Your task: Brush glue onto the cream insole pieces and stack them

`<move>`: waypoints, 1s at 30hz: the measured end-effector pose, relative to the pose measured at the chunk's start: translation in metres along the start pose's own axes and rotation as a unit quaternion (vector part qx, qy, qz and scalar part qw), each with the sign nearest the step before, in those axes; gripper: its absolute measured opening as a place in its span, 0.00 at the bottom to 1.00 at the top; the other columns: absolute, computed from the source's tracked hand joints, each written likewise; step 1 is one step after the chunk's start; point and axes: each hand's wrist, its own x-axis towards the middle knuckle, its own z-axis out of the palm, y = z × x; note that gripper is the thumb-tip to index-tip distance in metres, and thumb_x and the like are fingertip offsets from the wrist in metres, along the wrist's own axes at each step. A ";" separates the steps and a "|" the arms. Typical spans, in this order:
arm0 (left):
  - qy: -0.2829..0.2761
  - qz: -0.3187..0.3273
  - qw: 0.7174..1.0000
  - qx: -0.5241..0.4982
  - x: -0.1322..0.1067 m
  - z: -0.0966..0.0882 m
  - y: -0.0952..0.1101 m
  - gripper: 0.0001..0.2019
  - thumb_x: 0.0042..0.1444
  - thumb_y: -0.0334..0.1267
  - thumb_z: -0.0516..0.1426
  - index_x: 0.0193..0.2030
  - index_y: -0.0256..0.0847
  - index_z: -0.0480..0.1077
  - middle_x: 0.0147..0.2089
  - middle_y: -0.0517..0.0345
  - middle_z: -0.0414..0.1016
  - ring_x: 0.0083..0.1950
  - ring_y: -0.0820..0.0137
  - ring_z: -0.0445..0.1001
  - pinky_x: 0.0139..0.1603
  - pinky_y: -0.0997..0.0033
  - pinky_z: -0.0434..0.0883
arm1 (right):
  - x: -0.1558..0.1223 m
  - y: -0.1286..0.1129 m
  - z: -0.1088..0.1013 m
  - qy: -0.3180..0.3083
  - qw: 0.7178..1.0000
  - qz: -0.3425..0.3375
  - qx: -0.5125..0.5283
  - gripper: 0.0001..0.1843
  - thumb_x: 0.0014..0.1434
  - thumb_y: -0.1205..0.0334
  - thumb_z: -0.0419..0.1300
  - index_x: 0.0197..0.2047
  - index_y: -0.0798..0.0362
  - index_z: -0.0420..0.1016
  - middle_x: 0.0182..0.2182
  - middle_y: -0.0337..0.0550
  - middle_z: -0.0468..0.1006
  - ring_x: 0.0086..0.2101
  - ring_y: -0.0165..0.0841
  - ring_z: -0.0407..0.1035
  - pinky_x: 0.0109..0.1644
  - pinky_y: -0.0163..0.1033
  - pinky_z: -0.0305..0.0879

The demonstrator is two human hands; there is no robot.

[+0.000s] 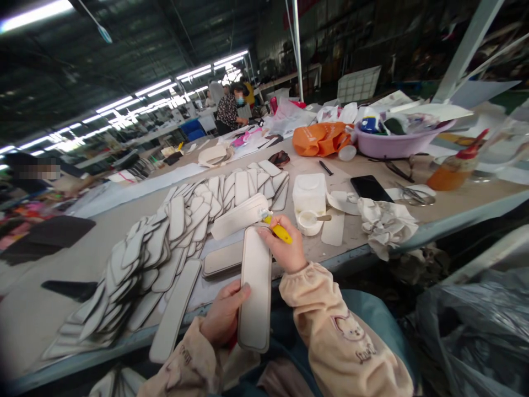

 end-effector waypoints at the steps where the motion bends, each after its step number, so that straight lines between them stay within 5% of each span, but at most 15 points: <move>1: -0.005 0.004 1.000 -0.009 0.000 0.001 0.001 0.18 0.49 0.46 0.63 0.41 0.34 0.75 0.30 0.53 0.76 0.29 0.70 0.70 0.31 0.72 0.65 | 0.000 0.001 0.000 0.004 1.000 -0.005 -0.003 0.15 0.49 0.55 0.66 0.31 0.48 0.61 0.23 0.31 0.60 0.24 0.27 0.55 0.28 0.34 0.54; 11: -0.002 0.028 0.999 -0.021 0.010 0.007 0.004 0.16 0.53 0.46 0.60 0.39 0.32 0.75 0.27 0.54 0.74 0.27 0.71 0.68 0.29 0.72 0.64 | -0.002 0.002 0.004 0.017 1.000 -0.024 -0.007 0.14 0.52 0.54 0.65 0.32 0.48 0.62 0.24 0.32 0.63 0.25 0.28 0.58 0.28 0.34 0.57; 20: 0.008 0.040 0.999 0.035 0.013 -0.013 0.000 0.20 0.48 0.51 0.62 0.34 0.33 0.74 0.25 0.58 0.69 0.25 0.74 0.64 0.26 0.74 0.60 | -0.007 0.012 0.007 0.055 0.994 -0.053 -0.083 0.16 0.48 0.52 0.68 0.32 0.49 0.66 0.27 0.35 0.71 0.27 0.29 0.68 0.31 0.34 0.65; 25: 0.055 0.038 0.998 0.012 0.008 -0.043 0.035 0.17 0.47 0.48 0.63 0.35 0.33 0.74 0.25 0.57 0.72 0.24 0.74 0.67 0.25 0.76 0.62 | -0.004 0.014 0.005 0.042 0.998 -0.014 0.034 0.16 0.52 0.53 0.65 0.37 0.50 0.64 0.37 0.43 0.80 0.40 0.38 0.75 0.43 0.43 0.73; 30: 0.134 0.094 0.986 0.031 0.032 -0.104 0.105 0.17 0.46 0.45 0.65 0.37 0.34 0.73 0.30 0.54 0.76 0.28 0.70 0.72 0.31 0.71 0.71 | 0.003 0.011 -0.002 0.083 0.992 -0.003 0.093 0.15 0.53 0.57 0.66 0.37 0.50 0.63 0.35 0.44 0.81 0.33 0.36 0.77 0.36 0.39 0.75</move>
